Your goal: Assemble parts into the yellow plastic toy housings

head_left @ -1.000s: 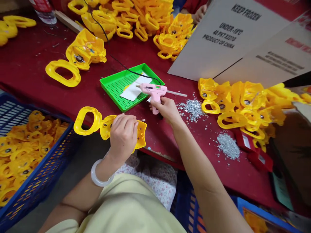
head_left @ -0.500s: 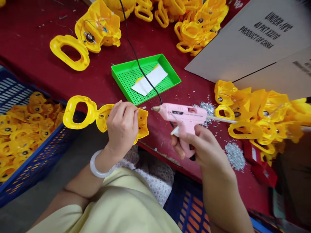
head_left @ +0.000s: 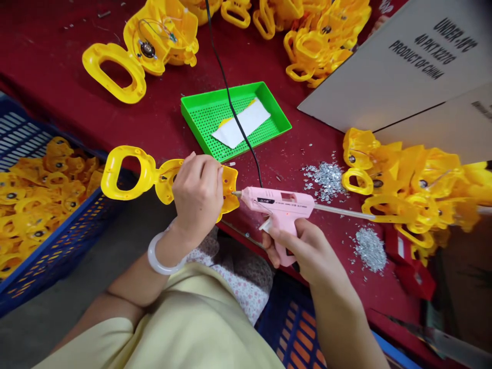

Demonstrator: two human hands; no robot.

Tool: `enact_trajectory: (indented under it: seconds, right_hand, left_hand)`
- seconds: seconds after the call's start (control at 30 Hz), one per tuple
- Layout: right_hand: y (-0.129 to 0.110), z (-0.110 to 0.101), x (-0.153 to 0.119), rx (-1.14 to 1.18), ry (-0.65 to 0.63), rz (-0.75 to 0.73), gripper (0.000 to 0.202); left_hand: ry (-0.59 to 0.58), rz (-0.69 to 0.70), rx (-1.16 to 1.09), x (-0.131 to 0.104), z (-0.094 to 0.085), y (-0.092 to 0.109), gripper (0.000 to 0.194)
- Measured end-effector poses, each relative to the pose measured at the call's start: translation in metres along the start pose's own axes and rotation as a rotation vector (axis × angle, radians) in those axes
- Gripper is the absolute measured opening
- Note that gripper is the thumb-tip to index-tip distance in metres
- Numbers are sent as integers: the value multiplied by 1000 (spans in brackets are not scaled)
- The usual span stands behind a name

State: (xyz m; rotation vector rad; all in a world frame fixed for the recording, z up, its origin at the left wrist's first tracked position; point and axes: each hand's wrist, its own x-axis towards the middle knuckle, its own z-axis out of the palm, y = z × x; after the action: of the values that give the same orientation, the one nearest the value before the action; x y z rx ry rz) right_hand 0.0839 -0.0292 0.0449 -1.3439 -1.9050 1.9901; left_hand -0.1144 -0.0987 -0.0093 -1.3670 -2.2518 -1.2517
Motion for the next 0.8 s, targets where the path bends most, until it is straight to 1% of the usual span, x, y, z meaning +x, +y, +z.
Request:
enact_trajectory:
  seconds: [0.17, 0.33, 0.53, 0.67, 0.8]
  right_hand:
    - [2, 0, -2, -12, 36, 1, 28]
    - [3, 2, 0, -27, 41, 3, 28]
    - [2, 6, -1, -106, 86, -6, 28]
    - [4, 13, -6, -145, 145, -10, 31]
    - [7, 20, -10, -255, 222, -61, 32]
  left_hand:
    - [1, -9, -7, 0, 0, 0, 18]
    - [0, -12, -17, 0, 0, 0, 18]
    - [6, -23, -8, 0, 1, 1, 19]
    - [6, -37, -9, 0, 2, 1, 19]
    - [3, -41, 8, 0, 2, 1, 20]
